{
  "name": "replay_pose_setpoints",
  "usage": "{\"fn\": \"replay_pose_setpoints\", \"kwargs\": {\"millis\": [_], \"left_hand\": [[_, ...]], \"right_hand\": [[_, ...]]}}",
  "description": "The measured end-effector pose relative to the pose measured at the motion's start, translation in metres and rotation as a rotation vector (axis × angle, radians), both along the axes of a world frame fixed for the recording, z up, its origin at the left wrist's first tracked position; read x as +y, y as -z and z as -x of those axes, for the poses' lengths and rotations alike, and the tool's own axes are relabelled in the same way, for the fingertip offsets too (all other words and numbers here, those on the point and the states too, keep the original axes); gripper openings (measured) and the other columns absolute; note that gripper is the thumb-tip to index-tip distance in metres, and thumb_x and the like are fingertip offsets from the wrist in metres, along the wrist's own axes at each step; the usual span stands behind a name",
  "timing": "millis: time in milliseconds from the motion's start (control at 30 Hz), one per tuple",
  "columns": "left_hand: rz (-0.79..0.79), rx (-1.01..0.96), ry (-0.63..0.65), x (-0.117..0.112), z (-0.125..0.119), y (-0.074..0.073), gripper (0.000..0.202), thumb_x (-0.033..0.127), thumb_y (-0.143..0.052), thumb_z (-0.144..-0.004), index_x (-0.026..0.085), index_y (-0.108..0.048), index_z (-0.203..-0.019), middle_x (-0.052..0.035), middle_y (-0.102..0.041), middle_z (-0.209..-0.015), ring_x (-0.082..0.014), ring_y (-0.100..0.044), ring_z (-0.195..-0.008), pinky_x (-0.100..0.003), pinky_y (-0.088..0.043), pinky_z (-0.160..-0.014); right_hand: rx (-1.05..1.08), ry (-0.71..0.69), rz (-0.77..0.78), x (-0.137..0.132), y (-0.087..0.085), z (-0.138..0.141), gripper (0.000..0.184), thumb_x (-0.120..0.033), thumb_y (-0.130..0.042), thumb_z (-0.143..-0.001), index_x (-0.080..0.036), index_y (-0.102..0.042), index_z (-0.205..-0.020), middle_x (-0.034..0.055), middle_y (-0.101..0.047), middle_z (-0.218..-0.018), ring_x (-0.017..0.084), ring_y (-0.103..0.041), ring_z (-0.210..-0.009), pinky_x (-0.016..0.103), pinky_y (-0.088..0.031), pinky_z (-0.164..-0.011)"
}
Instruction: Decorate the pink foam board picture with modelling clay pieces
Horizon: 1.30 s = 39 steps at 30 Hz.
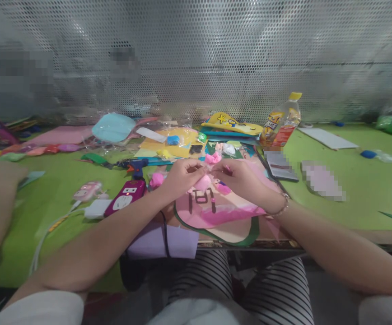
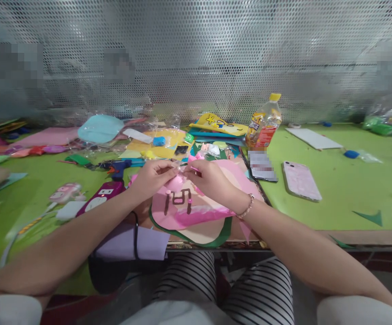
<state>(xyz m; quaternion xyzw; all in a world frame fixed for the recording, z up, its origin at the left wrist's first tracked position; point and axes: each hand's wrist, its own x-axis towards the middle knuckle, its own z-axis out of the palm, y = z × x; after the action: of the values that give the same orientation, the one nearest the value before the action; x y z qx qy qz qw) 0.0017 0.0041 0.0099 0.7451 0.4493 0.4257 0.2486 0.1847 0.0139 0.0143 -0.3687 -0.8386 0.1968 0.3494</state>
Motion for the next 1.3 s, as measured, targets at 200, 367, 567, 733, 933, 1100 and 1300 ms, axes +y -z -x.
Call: {"fn": "replay_pose_setpoints", "kwargs": {"millis": [200, 367, 567, 733, 933, 1100, 1300], "left_hand": [[-0.083, 0.059, -0.008, -0.003, 0.000, 0.000, 0.023, 0.030, -0.054, -0.081, 0.013, -0.068, -0.073, -0.0017, -0.065, -0.067, -0.0118, -0.055, -0.062, -0.022, -0.039, -0.058], [-0.103, 0.095, 0.013, -0.004, 0.001, -0.002, 0.023, 0.028, -0.053, -0.082, 0.015, -0.066, -0.069, -0.0004, -0.063, -0.065, -0.0115, -0.054, -0.062, -0.022, -0.038, -0.058], [-0.127, 0.212, 0.065, -0.008, -0.001, -0.006, 0.037, 0.034, -0.043, -0.088, 0.015, -0.062, -0.063, 0.0015, -0.053, -0.055, -0.0100, -0.048, -0.056, -0.022, -0.035, -0.055], [0.019, 0.649, -0.022, -0.002, 0.041, -0.038, 0.030, 0.031, -0.043, -0.085, 0.018, -0.065, -0.069, -0.0017, -0.062, -0.066, -0.0136, -0.054, -0.062, -0.025, -0.036, -0.059], [0.486, 1.108, -0.337, 0.031, 0.095, -0.043, 0.038, 0.052, -0.061, -0.065, 0.017, -0.055, -0.050, -0.0070, -0.056, -0.056, -0.0208, -0.054, -0.056, -0.030, -0.036, -0.056], [0.522, 1.107, -0.167, 0.043, 0.094, -0.025, 0.027, 0.044, -0.067, -0.058, 0.018, -0.058, -0.058, -0.0049, -0.060, -0.059, -0.0198, -0.055, -0.056, -0.028, -0.036, -0.055], [0.422, 1.038, -0.091, 0.039, 0.090, -0.025, 0.027, 0.036, -0.067, -0.060, 0.019, -0.057, -0.078, -0.0050, -0.065, -0.082, -0.0206, -0.059, -0.072, -0.026, -0.039, -0.059]], "right_hand": [[-0.050, 0.029, -0.036, -0.003, 0.001, -0.001, 0.015, -0.012, -0.051, -0.082, -0.015, -0.061, -0.072, 0.0008, -0.061, -0.065, 0.010, -0.050, -0.057, 0.021, -0.035, -0.052], [-0.095, 0.026, -0.078, -0.006, 0.001, -0.001, 0.013, -0.013, -0.051, -0.082, -0.015, -0.060, -0.073, 0.0022, -0.062, -0.068, 0.011, -0.052, -0.059, 0.022, -0.035, -0.053], [-0.092, -0.094, -0.124, -0.007, 0.001, -0.001, 0.015, -0.015, -0.048, -0.085, -0.016, -0.056, -0.072, -0.0014, -0.056, -0.063, 0.009, -0.046, -0.056, 0.020, -0.032, -0.051], [-0.119, -0.091, -0.069, -0.001, -0.004, -0.002, 0.017, -0.018, -0.048, -0.085, -0.016, -0.054, -0.070, -0.0010, -0.056, -0.063, 0.009, -0.047, -0.057, 0.020, -0.032, -0.052], [-0.156, 0.069, 0.044, 0.042, -0.018, 0.024, 0.025, -0.020, -0.043, -0.088, -0.015, -0.053, -0.066, 0.0026, -0.061, -0.066, 0.011, -0.053, -0.061, 0.022, -0.034, -0.055], [-0.307, 0.110, -0.043, 0.075, -0.010, 0.061, 0.023, -0.018, -0.039, -0.090, -0.011, -0.060, -0.084, 0.0096, -0.066, -0.079, 0.017, -0.057, -0.070, 0.025, -0.037, -0.060], [-0.359, 0.012, -0.152, 0.062, -0.002, 0.076, 0.024, -0.014, -0.051, -0.085, -0.009, -0.058, -0.107, 0.0152, -0.063, -0.102, 0.021, -0.057, -0.095, 0.029, -0.040, -0.079]]}}
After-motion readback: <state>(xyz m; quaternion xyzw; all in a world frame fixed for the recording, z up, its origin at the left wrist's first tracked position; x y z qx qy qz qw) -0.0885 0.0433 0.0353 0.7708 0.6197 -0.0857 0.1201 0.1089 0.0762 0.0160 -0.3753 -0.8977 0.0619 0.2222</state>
